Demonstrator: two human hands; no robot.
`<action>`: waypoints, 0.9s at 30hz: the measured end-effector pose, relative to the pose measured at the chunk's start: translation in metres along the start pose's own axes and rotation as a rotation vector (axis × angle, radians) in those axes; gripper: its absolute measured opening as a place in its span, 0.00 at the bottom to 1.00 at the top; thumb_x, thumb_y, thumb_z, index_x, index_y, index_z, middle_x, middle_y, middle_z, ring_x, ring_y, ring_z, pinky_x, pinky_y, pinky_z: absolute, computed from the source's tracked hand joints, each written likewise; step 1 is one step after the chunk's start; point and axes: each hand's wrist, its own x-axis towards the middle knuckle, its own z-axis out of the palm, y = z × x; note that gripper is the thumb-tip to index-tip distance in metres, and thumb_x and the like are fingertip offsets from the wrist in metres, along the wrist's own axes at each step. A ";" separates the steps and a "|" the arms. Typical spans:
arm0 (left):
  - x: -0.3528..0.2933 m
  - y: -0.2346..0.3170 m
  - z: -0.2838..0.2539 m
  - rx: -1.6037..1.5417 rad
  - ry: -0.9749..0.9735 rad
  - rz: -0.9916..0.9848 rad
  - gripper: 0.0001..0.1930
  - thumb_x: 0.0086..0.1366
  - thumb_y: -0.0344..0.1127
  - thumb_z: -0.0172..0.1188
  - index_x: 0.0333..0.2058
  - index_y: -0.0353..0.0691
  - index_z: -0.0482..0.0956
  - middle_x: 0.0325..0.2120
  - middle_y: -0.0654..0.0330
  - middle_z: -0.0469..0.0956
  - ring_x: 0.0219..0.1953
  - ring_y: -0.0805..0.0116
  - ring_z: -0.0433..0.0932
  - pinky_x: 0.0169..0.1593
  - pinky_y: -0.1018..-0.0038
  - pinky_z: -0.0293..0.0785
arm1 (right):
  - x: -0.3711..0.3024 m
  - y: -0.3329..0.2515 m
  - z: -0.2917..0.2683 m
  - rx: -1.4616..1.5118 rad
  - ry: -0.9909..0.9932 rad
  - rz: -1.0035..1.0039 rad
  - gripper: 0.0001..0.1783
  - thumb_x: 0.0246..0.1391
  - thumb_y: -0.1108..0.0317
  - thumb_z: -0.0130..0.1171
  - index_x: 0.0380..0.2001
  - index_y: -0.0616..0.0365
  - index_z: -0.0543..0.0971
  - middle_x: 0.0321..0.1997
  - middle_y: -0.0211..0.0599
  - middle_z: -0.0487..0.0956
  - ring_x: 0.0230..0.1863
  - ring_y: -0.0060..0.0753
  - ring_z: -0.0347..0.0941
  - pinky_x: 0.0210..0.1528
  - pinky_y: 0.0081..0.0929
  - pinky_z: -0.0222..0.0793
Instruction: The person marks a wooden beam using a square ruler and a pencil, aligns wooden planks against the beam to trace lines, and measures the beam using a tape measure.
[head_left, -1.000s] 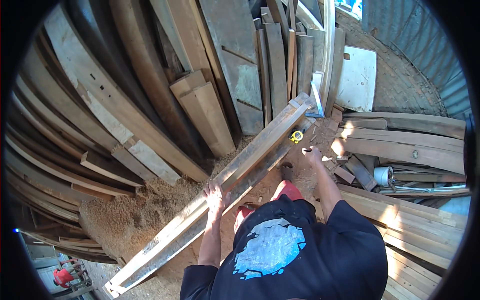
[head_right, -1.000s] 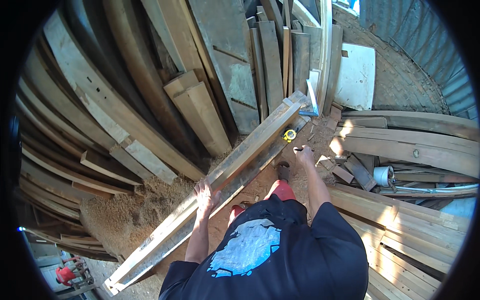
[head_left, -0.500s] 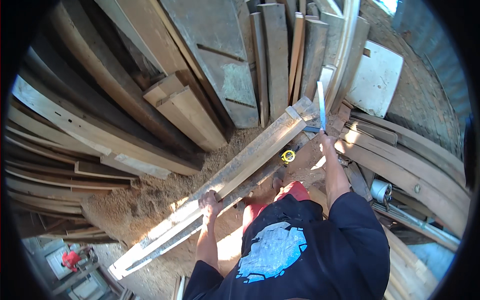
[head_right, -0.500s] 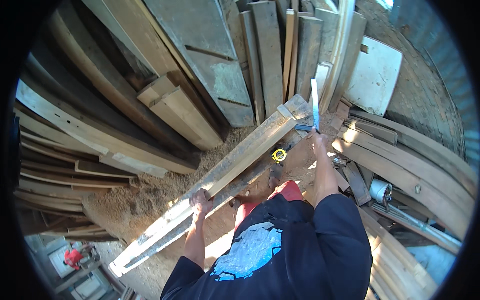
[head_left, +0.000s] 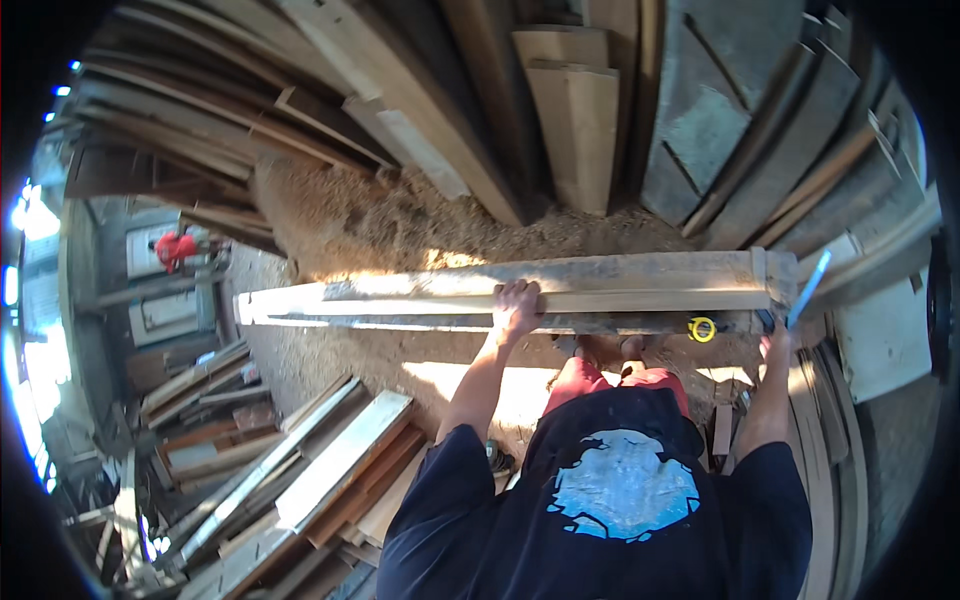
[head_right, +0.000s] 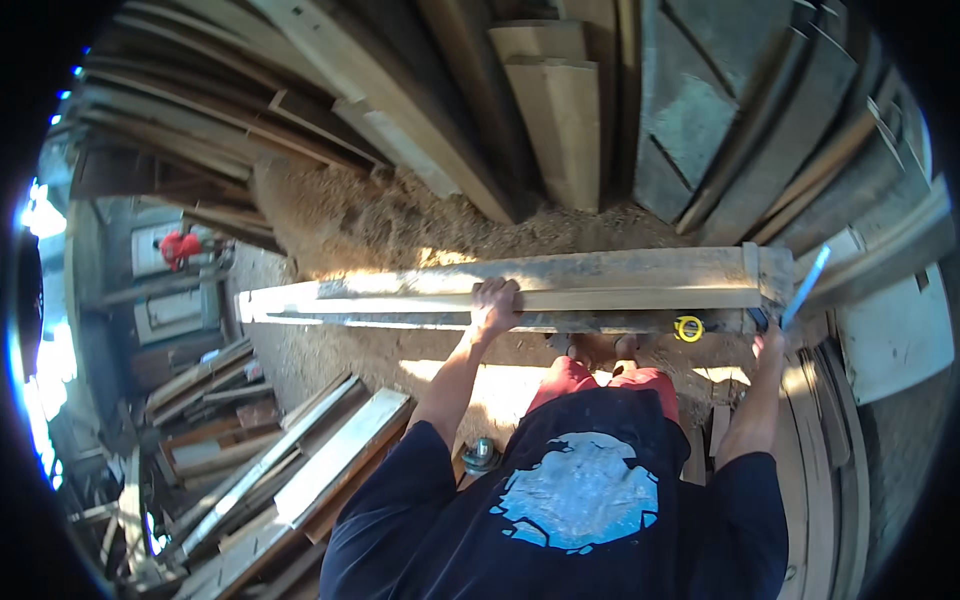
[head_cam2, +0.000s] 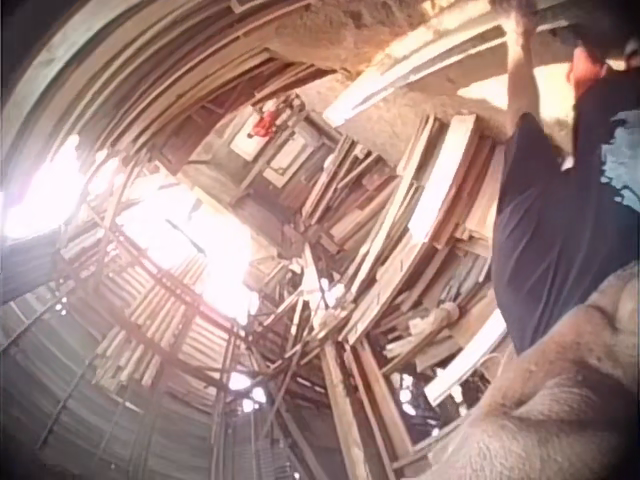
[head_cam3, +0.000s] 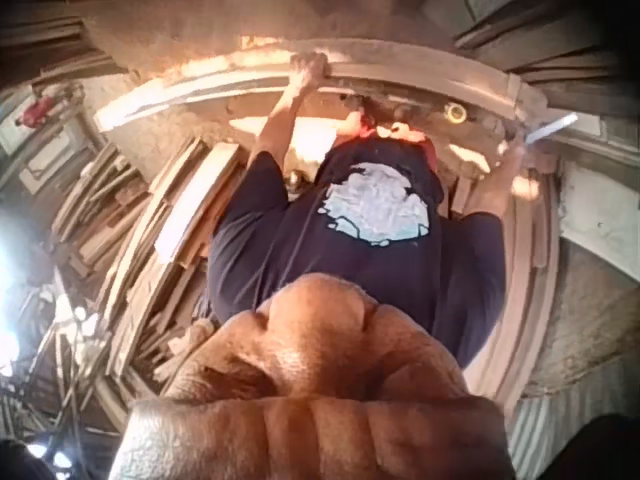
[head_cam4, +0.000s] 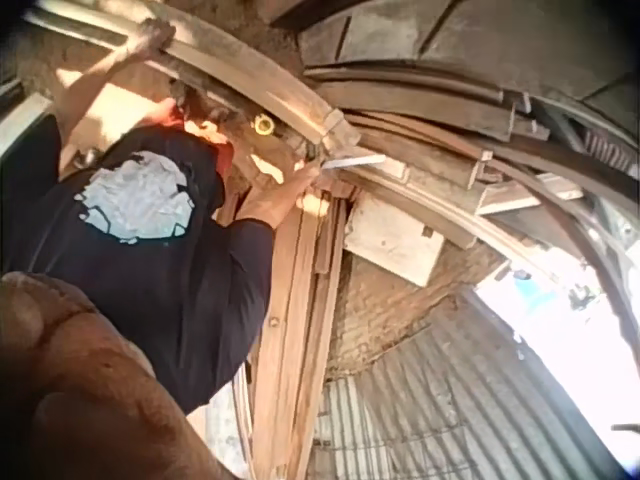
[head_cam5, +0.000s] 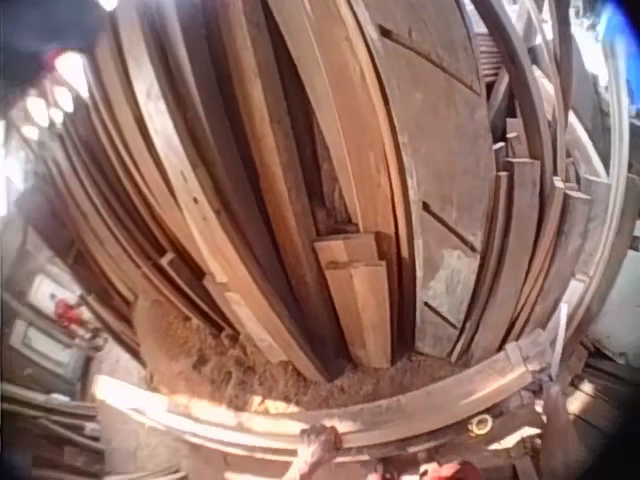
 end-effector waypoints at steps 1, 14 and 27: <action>-0.002 -0.001 0.003 0.017 -0.002 -0.013 0.17 0.41 0.38 0.71 0.33 0.47 0.79 0.31 0.60 0.78 0.41 0.56 0.78 0.47 0.57 0.70 | 0.005 0.001 -0.011 -0.027 -0.059 -0.020 0.32 0.56 0.42 0.63 0.56 0.48 0.72 0.48 0.37 0.79 0.45 0.46 0.77 0.53 0.47 0.69; -0.014 -0.010 -0.006 0.052 -0.093 -0.055 0.19 0.43 0.40 0.72 0.37 0.48 0.80 0.35 0.60 0.80 0.46 0.56 0.78 0.50 0.56 0.69 | -0.089 -0.045 -0.031 0.458 -0.283 -0.252 0.14 0.61 0.56 0.62 0.43 0.53 0.77 0.34 0.29 0.81 0.29 0.27 0.76 0.28 0.29 0.66; -0.013 -0.014 -0.005 0.017 -0.065 -0.003 0.13 0.47 0.36 0.69 0.34 0.48 0.80 0.32 0.59 0.79 0.41 0.55 0.78 0.47 0.57 0.71 | -0.275 0.011 0.085 -0.527 0.168 -0.971 0.24 0.46 0.59 0.75 0.39 0.61 0.75 0.31 0.40 0.78 0.33 0.42 0.75 0.40 0.38 0.72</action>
